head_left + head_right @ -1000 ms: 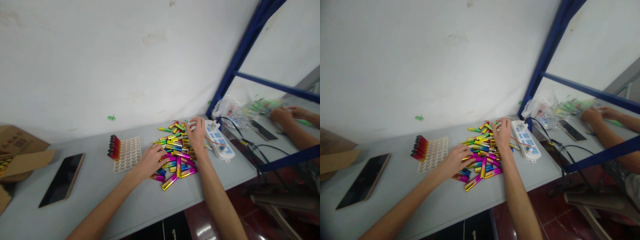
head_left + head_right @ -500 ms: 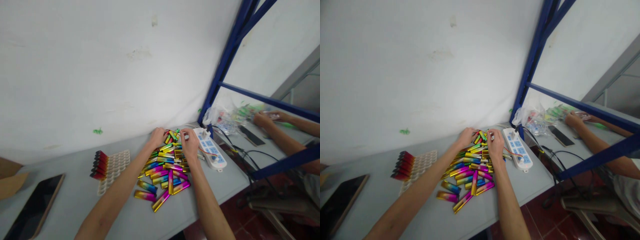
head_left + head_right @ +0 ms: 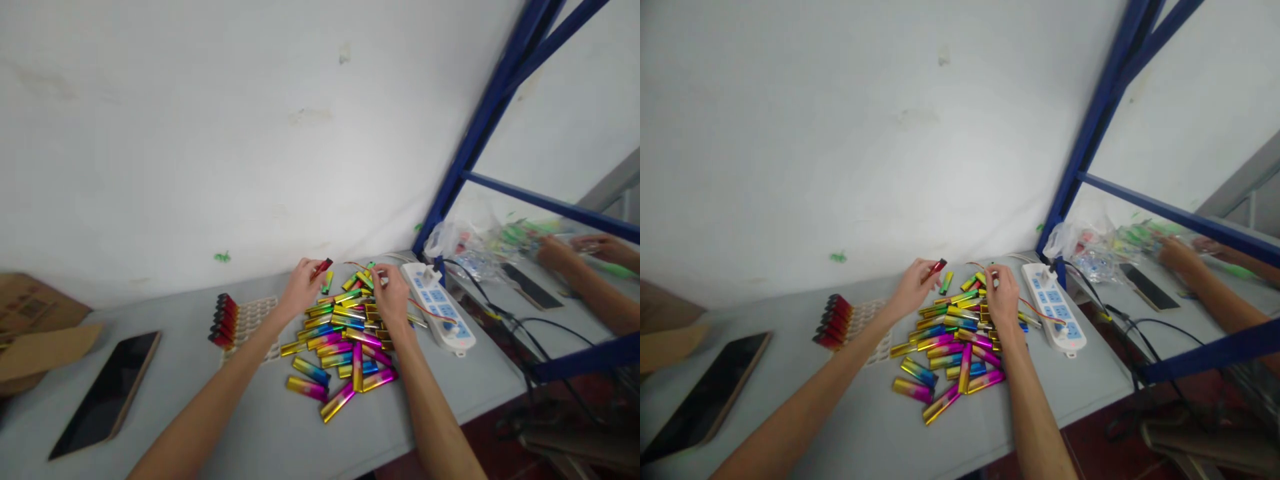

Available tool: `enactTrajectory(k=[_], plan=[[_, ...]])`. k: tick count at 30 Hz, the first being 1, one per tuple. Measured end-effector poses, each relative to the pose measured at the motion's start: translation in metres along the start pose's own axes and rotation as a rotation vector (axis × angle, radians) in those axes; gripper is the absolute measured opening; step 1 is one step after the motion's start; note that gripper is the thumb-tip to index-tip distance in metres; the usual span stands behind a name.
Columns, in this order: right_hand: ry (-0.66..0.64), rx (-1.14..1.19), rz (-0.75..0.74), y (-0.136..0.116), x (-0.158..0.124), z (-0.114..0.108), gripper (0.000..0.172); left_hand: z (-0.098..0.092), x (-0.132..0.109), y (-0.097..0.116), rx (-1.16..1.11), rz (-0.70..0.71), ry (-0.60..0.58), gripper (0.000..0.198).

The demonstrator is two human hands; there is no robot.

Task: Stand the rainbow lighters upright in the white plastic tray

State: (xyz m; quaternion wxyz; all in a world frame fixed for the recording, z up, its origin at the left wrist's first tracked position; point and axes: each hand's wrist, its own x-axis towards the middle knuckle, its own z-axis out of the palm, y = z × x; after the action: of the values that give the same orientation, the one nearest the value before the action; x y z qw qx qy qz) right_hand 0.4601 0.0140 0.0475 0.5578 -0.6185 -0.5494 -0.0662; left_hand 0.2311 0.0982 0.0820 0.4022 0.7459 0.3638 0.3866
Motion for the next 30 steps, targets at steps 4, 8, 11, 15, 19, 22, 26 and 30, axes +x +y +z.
enactTrajectory(k=[4, 8, 11, 15, 19, 22, 26, 30], plan=[[-0.058, 0.007, -0.035, 0.001, -0.005, 0.005, 0.024, -0.035, -0.059, 0.004, -0.217, -0.111, 0.011, 0.041], [-0.107, -0.012, -0.043, 0.002, -0.007, 0.007, 0.029, -0.058, -0.104, 0.000, -0.391, -0.231, 0.083, 0.052], [-0.032, -0.080, -0.090, 0.003, -0.005, 0.005, 0.040, -0.068, -0.122, -0.005, -0.512, -0.309, 0.096, 0.061], [-0.029, -0.107, -0.125, 0.000, -0.004, 0.003, 0.044, -0.071, -0.130, -0.008, -0.650, -0.400, 0.082, 0.060], [-0.027, -0.106, -0.138, -0.003, -0.004, 0.003, 0.041, -0.069, -0.131, -0.008, -0.726, -0.449, 0.095, 0.052], [-0.019, -0.112, -0.150, -0.004, -0.004, 0.003, 0.040, -0.068, -0.132, -0.008, -0.754, -0.469, 0.115, 0.048], [-0.027, -0.120, -0.143, -0.006, -0.004, 0.002, 0.038, -0.067, -0.132, -0.005, -0.760, -0.455, 0.132, 0.050], [-0.051, -0.090, -0.131, -0.008, -0.005, 0.001, 0.033, -0.064, -0.130, 0.006, -0.724, -0.385, 0.160, 0.054]])
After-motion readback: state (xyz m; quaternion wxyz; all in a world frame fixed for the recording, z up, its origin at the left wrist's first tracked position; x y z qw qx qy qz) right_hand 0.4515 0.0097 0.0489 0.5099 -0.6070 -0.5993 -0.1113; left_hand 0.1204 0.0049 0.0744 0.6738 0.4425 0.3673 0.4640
